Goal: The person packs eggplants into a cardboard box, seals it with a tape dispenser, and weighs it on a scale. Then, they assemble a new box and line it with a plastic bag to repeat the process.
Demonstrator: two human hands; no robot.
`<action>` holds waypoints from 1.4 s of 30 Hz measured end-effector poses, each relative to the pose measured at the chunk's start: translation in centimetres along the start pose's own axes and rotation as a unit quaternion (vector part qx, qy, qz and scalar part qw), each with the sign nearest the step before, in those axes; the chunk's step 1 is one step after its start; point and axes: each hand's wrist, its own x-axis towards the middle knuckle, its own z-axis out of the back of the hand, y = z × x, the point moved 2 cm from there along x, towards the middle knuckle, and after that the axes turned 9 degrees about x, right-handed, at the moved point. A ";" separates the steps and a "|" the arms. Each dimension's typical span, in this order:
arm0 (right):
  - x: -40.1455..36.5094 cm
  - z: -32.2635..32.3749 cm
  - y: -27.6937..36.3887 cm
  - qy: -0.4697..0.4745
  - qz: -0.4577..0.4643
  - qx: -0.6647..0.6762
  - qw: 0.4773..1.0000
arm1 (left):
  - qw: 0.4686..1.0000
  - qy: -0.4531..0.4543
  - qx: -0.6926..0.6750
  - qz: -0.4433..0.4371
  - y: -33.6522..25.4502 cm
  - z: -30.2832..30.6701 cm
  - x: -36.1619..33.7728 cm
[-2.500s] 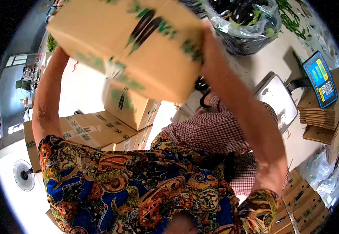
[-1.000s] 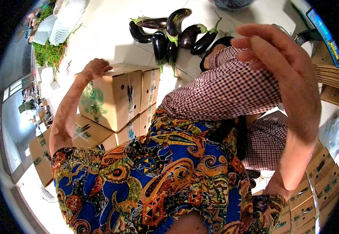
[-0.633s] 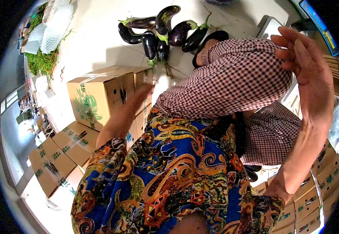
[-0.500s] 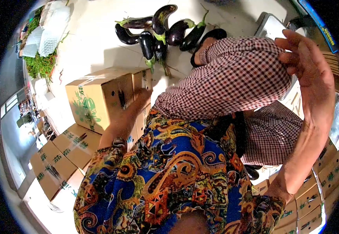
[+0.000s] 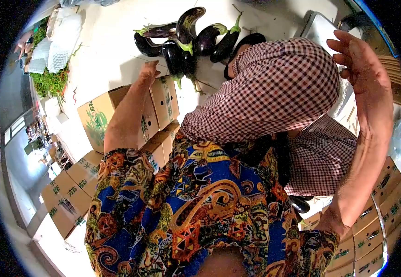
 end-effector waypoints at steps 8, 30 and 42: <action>-0.7 -0.1 -1.0 -0.008 -0.013 -0.032 0.999 | 0.927 0.019 0.362 -0.091 -9.4 3.1 -10.6; -1.6 -1.7 -0.9 -0.020 0.028 -0.145 0.989 | 0.784 0.313 0.508 -0.171 -10.6 17.0 -15.5; -2.5 -2.4 -0.5 -0.046 -0.021 -0.058 0.997 | 0.730 0.155 0.590 -0.309 -3.1 8.9 -17.7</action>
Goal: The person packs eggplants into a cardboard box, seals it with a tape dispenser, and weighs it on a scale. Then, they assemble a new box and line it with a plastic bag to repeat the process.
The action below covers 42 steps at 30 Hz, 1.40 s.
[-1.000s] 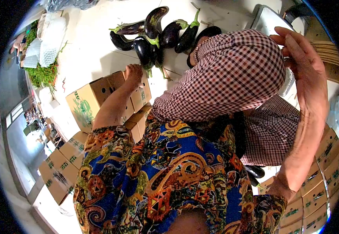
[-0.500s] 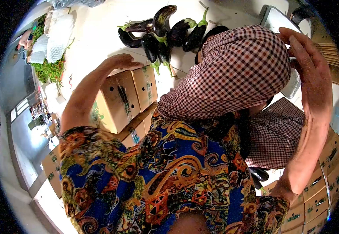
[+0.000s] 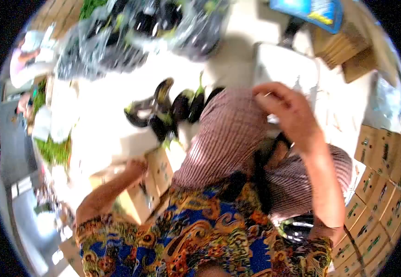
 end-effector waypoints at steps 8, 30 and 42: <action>-0.6 2.0 0.7 0.023 0.011 -0.011 1.000 | 0.936 -0.041 -0.350 -0.024 6.9 6.2 5.0; 10.3 36.1 -3.6 -0.476 0.126 -0.220 0.842 | 0.800 -0.245 -0.541 -0.084 12.0 33.1 18.9; 13.4 39.8 -0.1 -0.523 0.091 -0.479 0.699 | 0.791 -0.225 -0.561 -0.096 11.4 33.8 20.0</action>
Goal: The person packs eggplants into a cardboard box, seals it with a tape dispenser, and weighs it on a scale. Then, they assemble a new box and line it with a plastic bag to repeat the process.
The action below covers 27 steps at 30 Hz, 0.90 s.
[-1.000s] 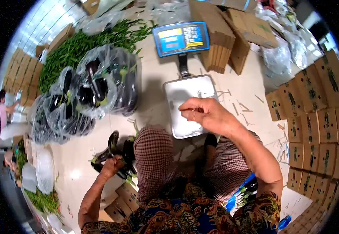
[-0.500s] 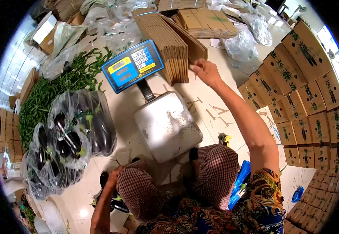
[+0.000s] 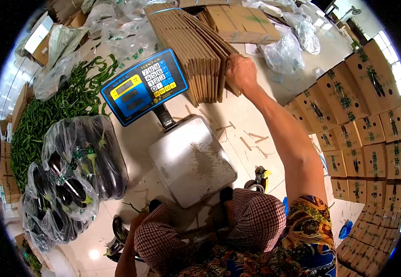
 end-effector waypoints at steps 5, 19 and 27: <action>-4.8 4.9 0.2 0.075 0.012 -0.010 0.997 | 0.970 -0.053 0.155 -0.180 1.3 -0.6 0.1; 1.3 -2.8 -11.9 0.361 0.004 0.186 0.914 | 0.990 -0.056 0.076 0.109 6.5 -11.4 -4.8; -3.2 -0.3 -27.1 0.366 -0.102 0.260 0.888 | 0.945 -0.237 -0.031 0.225 11.4 -16.5 -9.8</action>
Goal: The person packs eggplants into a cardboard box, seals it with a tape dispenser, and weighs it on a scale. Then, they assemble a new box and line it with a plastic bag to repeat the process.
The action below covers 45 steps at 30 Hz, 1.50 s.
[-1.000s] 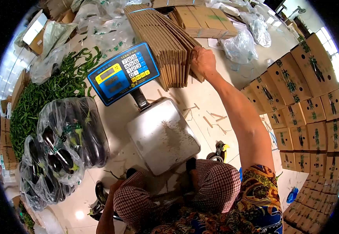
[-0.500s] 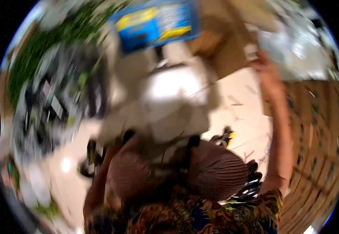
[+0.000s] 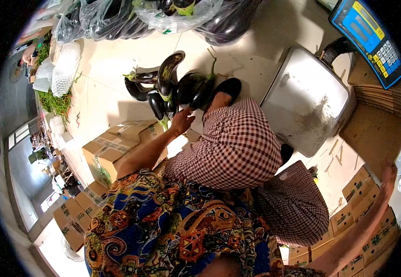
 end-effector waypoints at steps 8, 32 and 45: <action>-14.6 -4.6 5.5 -0.037 -0.218 -0.188 0.957 | 0.986 0.007 0.151 0.075 -3.2 1.9 3.5; -12.7 -2.9 3.0 -0.001 -0.051 -0.142 0.989 | 0.955 -0.284 0.087 0.010 0.3 4.4 9.0; -13.0 -3.8 1.6 0.091 0.140 -0.175 0.970 | 0.860 -0.240 -0.353 0.281 18.3 -0.6 5.3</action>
